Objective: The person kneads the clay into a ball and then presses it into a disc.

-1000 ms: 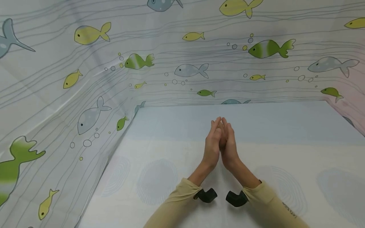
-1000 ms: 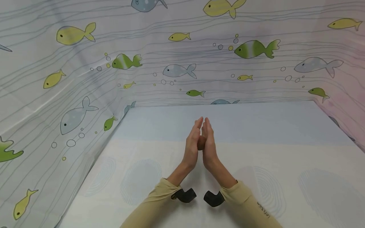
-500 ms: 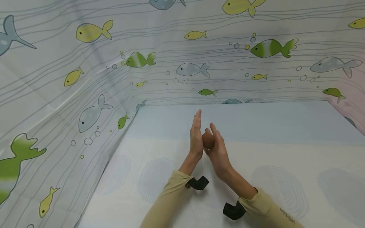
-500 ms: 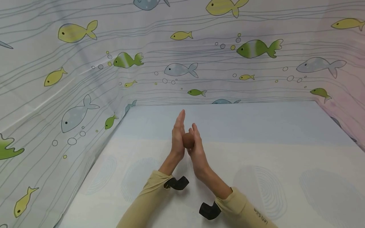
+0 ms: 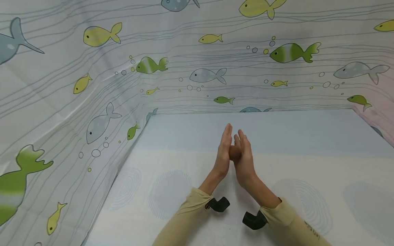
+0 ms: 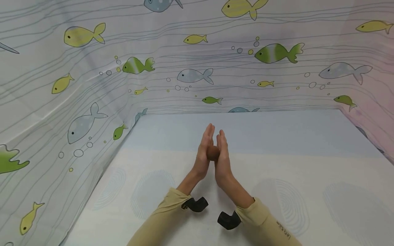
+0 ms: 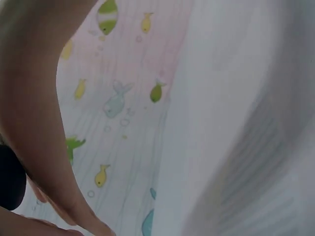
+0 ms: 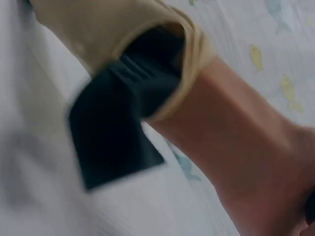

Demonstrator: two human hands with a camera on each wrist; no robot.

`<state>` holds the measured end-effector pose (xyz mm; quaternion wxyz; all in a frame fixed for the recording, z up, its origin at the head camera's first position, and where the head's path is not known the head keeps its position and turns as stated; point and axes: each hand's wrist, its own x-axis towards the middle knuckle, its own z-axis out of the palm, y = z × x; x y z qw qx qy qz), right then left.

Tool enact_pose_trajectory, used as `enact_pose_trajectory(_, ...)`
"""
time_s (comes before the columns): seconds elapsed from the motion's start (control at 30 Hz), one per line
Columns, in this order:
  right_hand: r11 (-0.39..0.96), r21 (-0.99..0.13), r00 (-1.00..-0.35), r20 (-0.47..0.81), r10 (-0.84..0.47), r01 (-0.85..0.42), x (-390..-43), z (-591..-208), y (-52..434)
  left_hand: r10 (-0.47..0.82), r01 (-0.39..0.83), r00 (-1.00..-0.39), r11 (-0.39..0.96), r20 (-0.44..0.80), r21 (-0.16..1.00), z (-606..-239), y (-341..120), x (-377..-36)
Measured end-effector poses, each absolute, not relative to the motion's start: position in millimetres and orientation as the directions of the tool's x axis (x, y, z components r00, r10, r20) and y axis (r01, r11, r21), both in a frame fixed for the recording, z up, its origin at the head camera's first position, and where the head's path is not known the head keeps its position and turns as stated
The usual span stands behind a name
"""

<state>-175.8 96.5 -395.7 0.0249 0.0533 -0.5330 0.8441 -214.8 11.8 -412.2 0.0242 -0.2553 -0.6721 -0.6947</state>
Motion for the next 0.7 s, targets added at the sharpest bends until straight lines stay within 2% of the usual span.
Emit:
enact_pose_trajectory(0.13,-0.461,-0.885,-0.997,0.046,0.058,-0.068,-184.4,-393.4,111.1,0.397,0.373,-0.835,-0.102,0.381,0.922,-411.8,23.9,-204.1)
enact_pose_trajectory(0.3,-0.484,-0.873,-0.996,0.029,0.085,-0.067,-193.1,-389.8,126.2,0.452,0.372,-0.805,-0.119,0.384,0.921,-408.2,32.9,-193.7)
enact_pose_trajectory(0.7,-0.526,-0.843,-0.99,0.056,0.133,-0.118,-204.0,-389.5,142.8,0.475,0.395,-0.781,-0.13,0.406,0.91,-396.5,35.0,-184.4)
